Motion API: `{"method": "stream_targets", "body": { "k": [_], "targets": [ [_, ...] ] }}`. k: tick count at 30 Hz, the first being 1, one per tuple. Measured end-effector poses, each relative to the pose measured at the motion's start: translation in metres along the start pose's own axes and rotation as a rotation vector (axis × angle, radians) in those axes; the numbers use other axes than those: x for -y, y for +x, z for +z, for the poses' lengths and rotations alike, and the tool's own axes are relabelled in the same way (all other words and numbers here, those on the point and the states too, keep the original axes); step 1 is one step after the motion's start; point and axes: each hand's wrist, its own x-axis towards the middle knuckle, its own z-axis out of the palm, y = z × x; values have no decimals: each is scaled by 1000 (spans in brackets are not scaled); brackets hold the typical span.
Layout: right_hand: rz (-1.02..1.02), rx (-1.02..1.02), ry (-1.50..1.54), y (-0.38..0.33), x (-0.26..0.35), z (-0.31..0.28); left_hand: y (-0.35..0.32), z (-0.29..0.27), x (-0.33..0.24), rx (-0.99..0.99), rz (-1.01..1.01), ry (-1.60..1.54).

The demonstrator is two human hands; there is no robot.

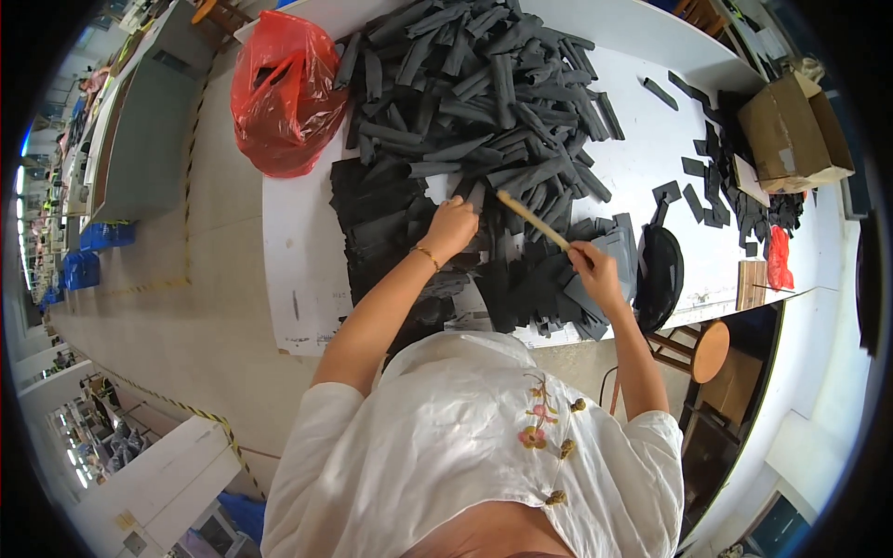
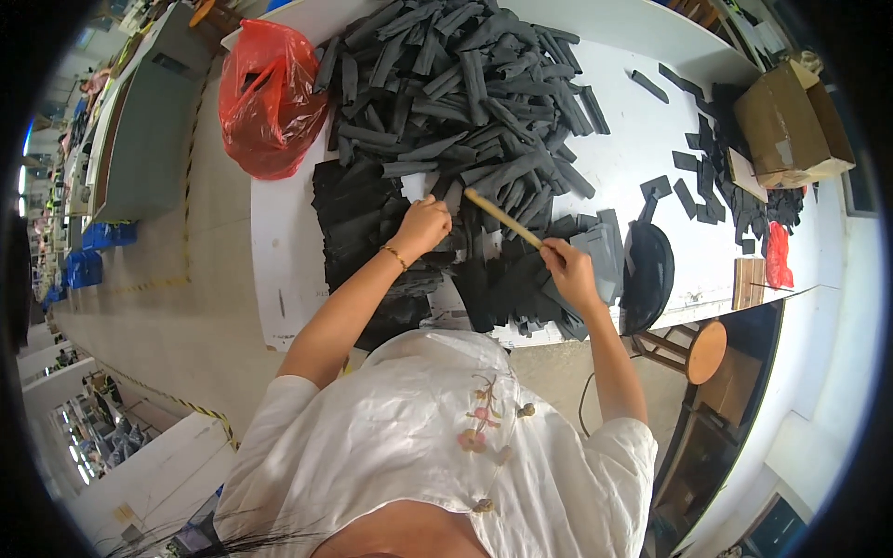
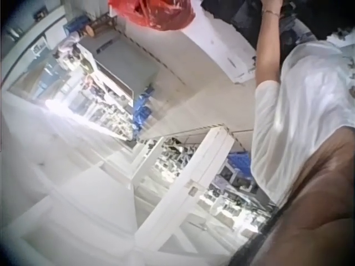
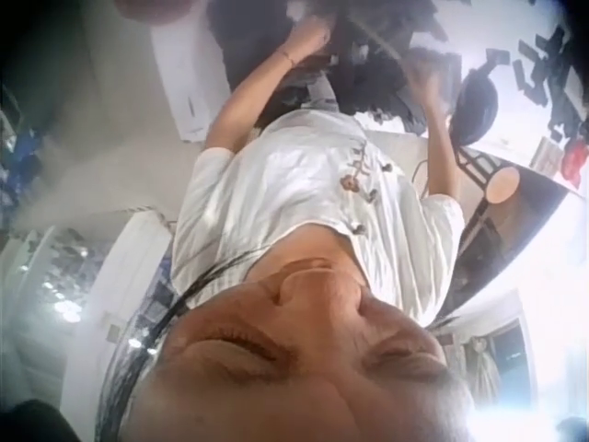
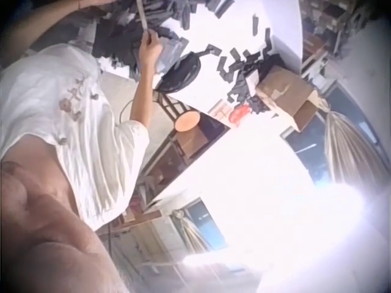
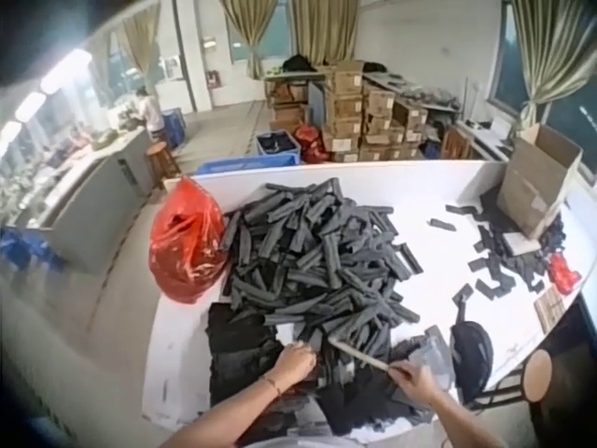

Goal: Applying adhesive to black foam strips using a wooden stick on a workbench.

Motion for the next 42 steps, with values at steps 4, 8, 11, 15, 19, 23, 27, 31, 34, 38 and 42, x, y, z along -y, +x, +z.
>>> {"method": "stream_targets", "body": {
  "k": [4,8,11,15,19,23,27,31,34,38,42],
  "targets": [
    [-232,5,-276,-7,24,-11,-12,-46,7,-78,-99,-333],
    [-317,45,-367,2,40,-15,-24,-69,13,-107,-125,-431],
    [-405,66,-394,8,46,-13,-28,-78,11,-111,-128,-438],
    [-517,65,-403,15,55,7,-27,-84,-5,-160,-45,-392],
    [-571,129,-362,16,79,26,-28,-98,-27,-149,-13,-367],
    [-602,77,-318,8,91,1,-45,-106,4,-233,-65,-409],
    [-446,20,-389,1,91,-32,-53,-124,12,-199,-111,-459],
    [-531,-14,-461,4,91,-33,-56,-128,10,-173,-116,-505],
    [-579,17,-494,6,95,-31,-54,-126,5,-188,-87,-498],
    [-649,26,-523,10,93,-19,-53,-125,-3,-208,-64,-491],
    [-626,55,-354,15,111,33,-48,-116,-32,-321,40,-428]
  ]
}}
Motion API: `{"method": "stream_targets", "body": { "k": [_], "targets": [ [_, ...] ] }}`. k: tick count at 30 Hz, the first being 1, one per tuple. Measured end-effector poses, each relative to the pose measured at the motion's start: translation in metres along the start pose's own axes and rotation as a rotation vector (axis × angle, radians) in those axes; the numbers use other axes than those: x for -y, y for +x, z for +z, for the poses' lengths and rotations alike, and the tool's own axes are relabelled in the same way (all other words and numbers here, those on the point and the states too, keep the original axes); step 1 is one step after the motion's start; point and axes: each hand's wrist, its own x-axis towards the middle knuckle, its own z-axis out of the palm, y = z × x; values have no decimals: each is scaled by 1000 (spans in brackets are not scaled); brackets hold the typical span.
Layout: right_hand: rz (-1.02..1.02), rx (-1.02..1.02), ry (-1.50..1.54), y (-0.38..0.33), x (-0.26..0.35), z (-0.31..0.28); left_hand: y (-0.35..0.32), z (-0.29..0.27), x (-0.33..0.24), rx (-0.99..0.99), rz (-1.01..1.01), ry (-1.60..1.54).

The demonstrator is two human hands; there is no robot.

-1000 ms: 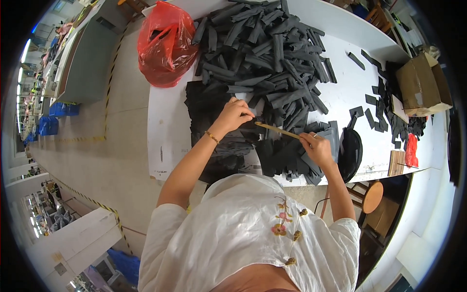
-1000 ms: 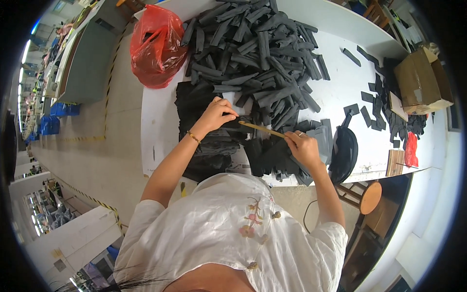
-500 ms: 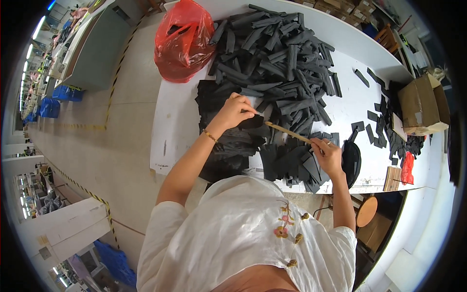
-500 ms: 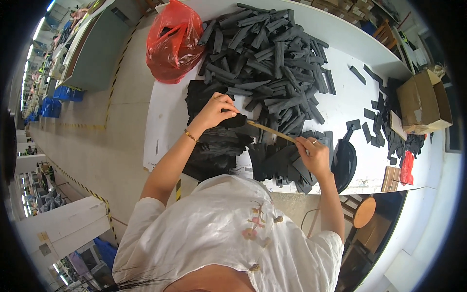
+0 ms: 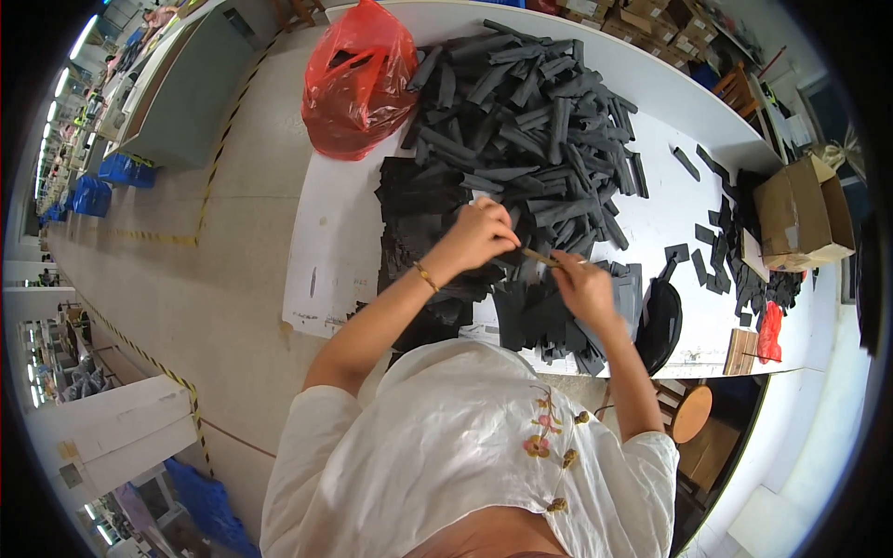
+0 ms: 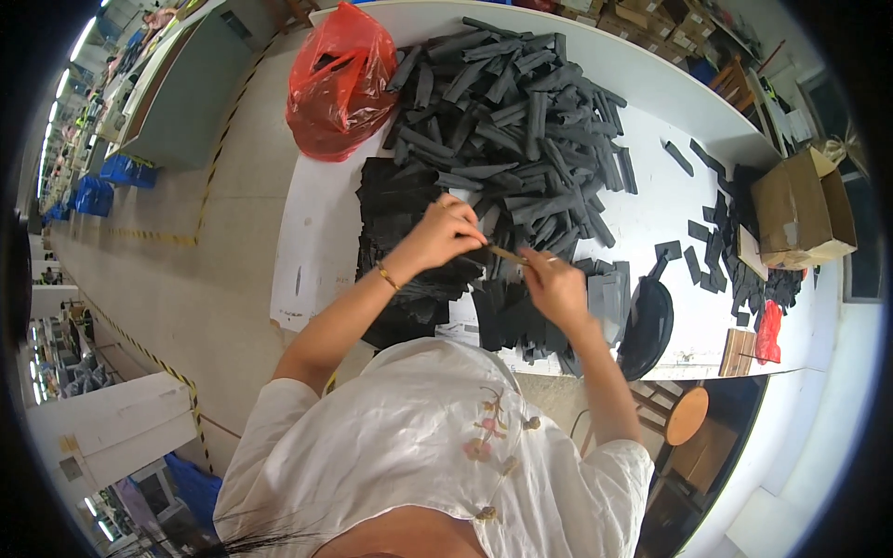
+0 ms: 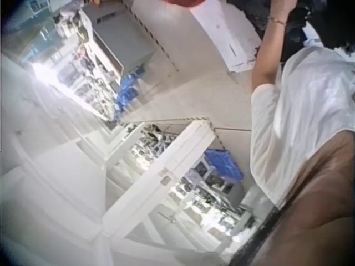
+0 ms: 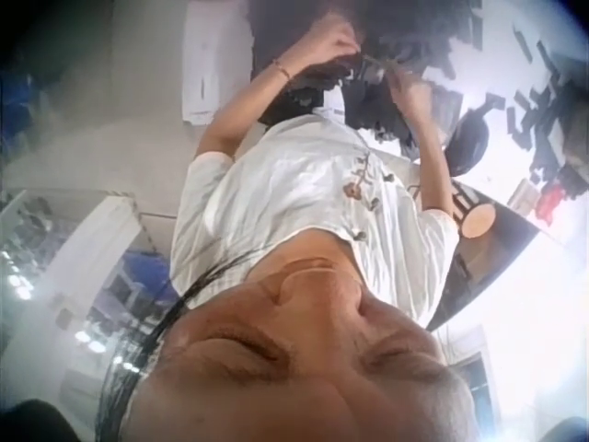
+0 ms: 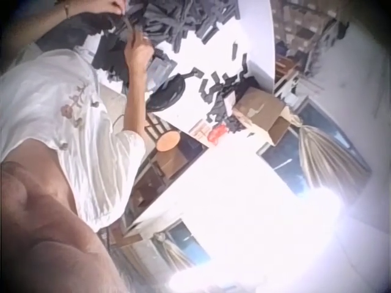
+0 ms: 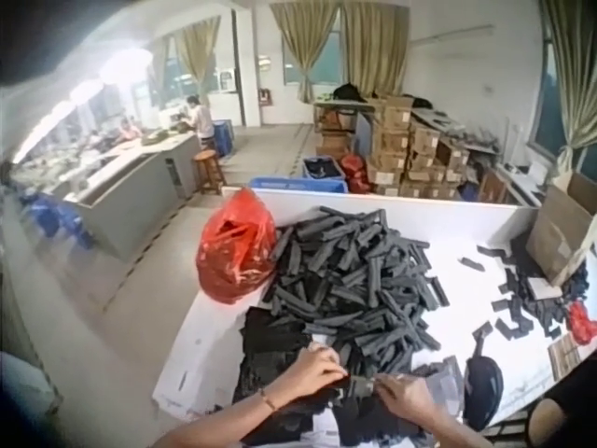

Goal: Applying adhesive to black foam strips using a wooden stick on a workbench.

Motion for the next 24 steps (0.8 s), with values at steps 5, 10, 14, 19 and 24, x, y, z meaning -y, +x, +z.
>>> {"method": "stream_targets", "body": {
  "k": [5,10,14,19,24],
  "targets": [
    [266,-18,475,3,24,60,-19,-13,-48,-766,128,322],
    [194,-46,490,8,59,104,-52,26,-2,-792,-598,-1712],
    [281,-171,459,18,88,119,-42,27,-19,-957,-711,-1693],
    [267,-65,257,-10,76,126,-32,3,-20,-1077,-698,-1640],
    [395,175,498,-58,66,94,-37,-29,9,-1095,-779,-1422]
  ]
}}
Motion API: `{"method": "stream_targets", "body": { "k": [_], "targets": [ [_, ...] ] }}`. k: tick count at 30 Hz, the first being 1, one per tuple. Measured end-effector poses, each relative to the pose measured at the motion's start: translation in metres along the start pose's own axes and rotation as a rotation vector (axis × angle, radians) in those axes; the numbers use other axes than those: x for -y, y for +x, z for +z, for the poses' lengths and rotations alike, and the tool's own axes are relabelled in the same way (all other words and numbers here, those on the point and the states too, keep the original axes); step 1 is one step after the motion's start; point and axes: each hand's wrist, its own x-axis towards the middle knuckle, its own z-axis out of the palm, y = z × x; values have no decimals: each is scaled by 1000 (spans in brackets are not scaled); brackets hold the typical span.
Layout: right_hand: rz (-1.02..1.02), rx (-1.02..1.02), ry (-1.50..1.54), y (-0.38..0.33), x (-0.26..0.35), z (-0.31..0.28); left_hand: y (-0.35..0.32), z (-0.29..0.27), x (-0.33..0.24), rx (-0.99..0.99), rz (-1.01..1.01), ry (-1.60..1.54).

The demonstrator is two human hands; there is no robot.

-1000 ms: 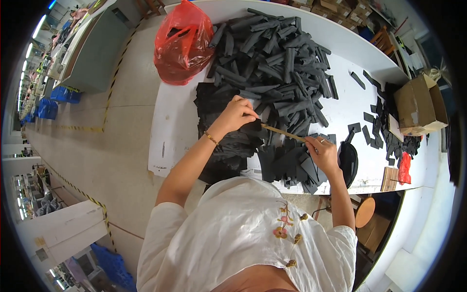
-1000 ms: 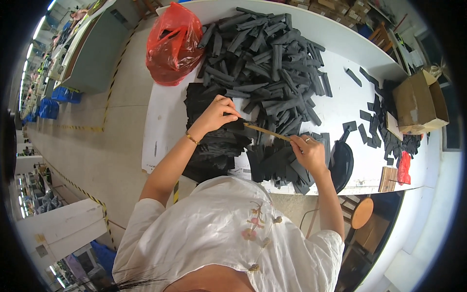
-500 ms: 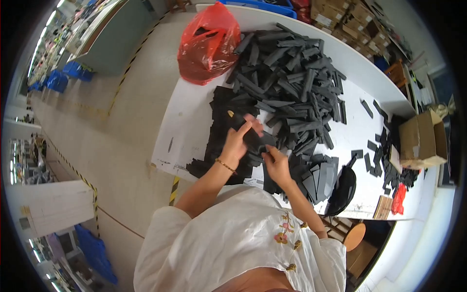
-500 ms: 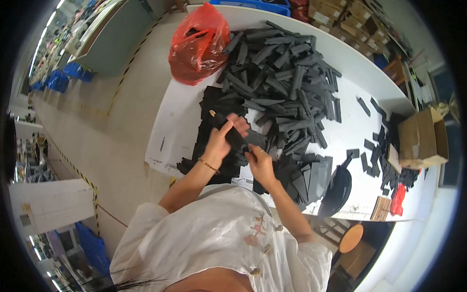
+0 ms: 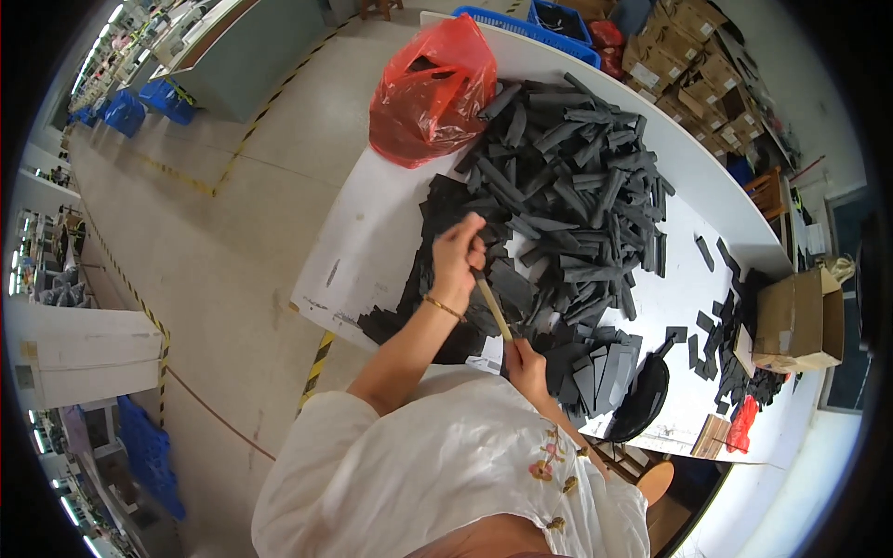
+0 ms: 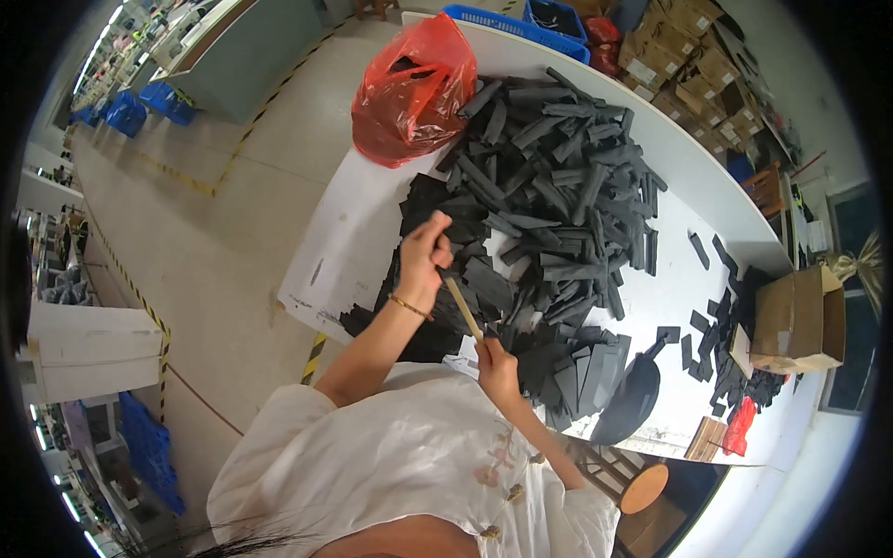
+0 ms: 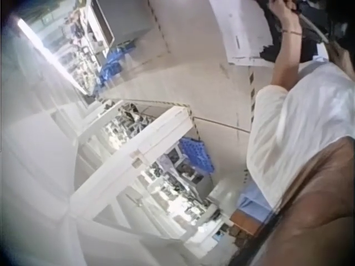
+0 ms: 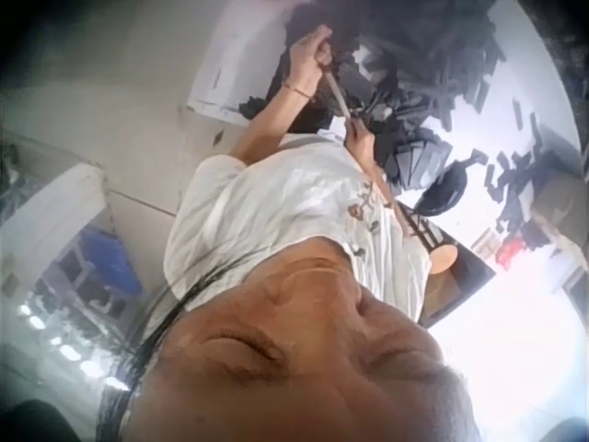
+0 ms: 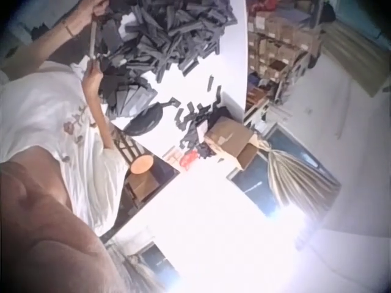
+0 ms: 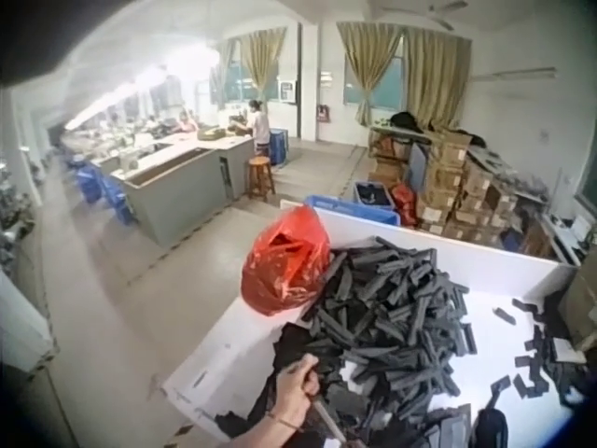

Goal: Applying adhesive to black foam strips using a wooden stick on a workbench.

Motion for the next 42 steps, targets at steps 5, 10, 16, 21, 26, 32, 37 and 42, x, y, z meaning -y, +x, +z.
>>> {"method": "stream_targets", "body": {
  "k": [5,10,16,21,26,32,37,42],
  "targets": [
    [2,149,-52,-31,-15,-52,7,5,-15,88,-25,-8],
    [-102,-264,322,52,48,-18,-10,25,26,-48,-73,-161],
    [87,-167,633,97,49,-32,-7,17,14,331,56,407],
    [-394,-223,24,119,49,-48,-19,20,10,979,-278,832],
    [-376,-454,-81,157,73,-55,-26,17,29,768,-122,747],
    [-399,-608,-108,233,107,-56,-38,32,-6,598,-127,610],
    [-301,-918,2,347,98,-120,-28,-10,-2,459,-154,570],
    [-141,-910,-140,376,46,-202,-12,-17,5,400,-101,805]
  ]
}}
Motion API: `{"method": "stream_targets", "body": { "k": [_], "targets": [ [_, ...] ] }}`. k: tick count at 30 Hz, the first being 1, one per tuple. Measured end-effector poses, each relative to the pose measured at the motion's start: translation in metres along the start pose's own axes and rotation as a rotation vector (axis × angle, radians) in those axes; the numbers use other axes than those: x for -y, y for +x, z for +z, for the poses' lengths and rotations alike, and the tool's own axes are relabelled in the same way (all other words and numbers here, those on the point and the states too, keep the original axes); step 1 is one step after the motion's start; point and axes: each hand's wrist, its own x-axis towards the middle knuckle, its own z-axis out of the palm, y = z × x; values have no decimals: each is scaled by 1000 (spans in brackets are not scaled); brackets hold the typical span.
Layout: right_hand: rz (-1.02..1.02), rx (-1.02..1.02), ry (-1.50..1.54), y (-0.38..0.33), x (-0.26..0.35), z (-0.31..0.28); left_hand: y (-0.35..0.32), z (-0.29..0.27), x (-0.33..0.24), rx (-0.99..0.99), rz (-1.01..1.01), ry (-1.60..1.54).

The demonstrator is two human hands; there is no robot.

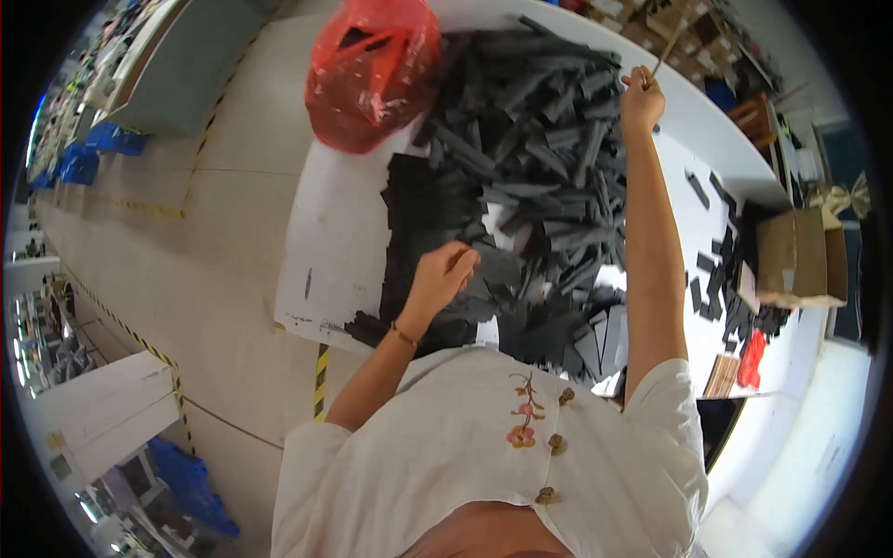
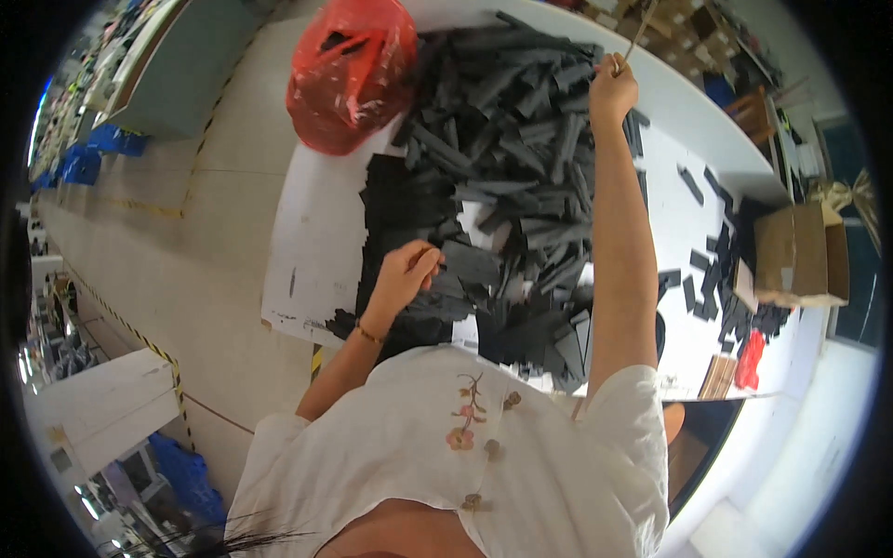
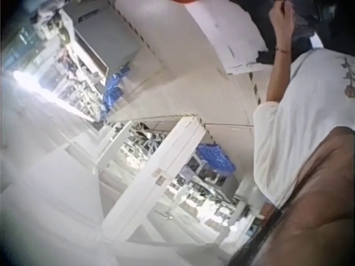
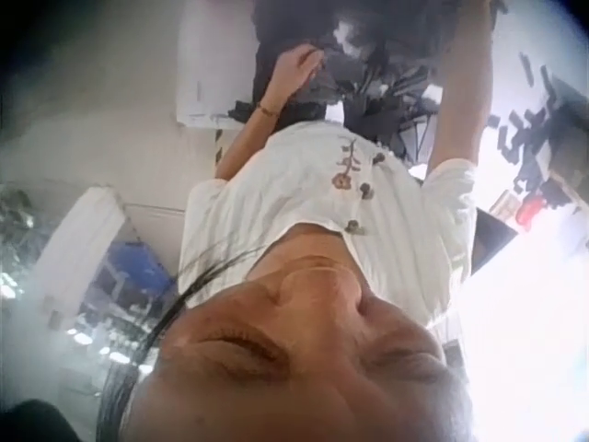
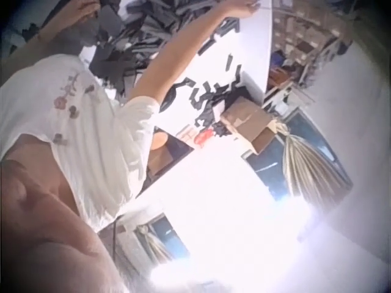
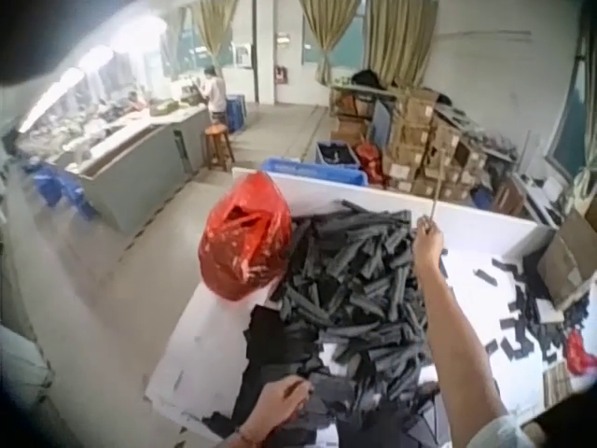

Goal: Applying adhesive to black foam strips using a wooden stick on a workbench.

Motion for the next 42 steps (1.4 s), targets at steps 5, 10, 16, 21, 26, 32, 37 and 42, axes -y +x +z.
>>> {"method": "stream_targets", "body": {
  "k": [5,10,16,21,26,32,37,42],
  "targets": [
    [162,405,92,-102,-38,-60,50,18,16,127,647,700],
    [294,565,57,-226,-93,-156,88,67,50,294,820,1225],
    [278,602,-83,-288,-117,-231,100,74,86,383,710,1649],
    [15,652,-276,-289,-96,-251,99,60,77,393,653,1676],
    [-330,681,-364,-273,-81,-256,88,36,33,349,527,1060],
    [-478,640,-360,-255,-64,-251,75,24,1,389,540,967],
    [-520,623,-353,-246,-54,-254,68,19,-9,414,577,946],
    [-558,629,-342,-245,-43,-253,62,16,-13,385,631,921]
  ]
}}
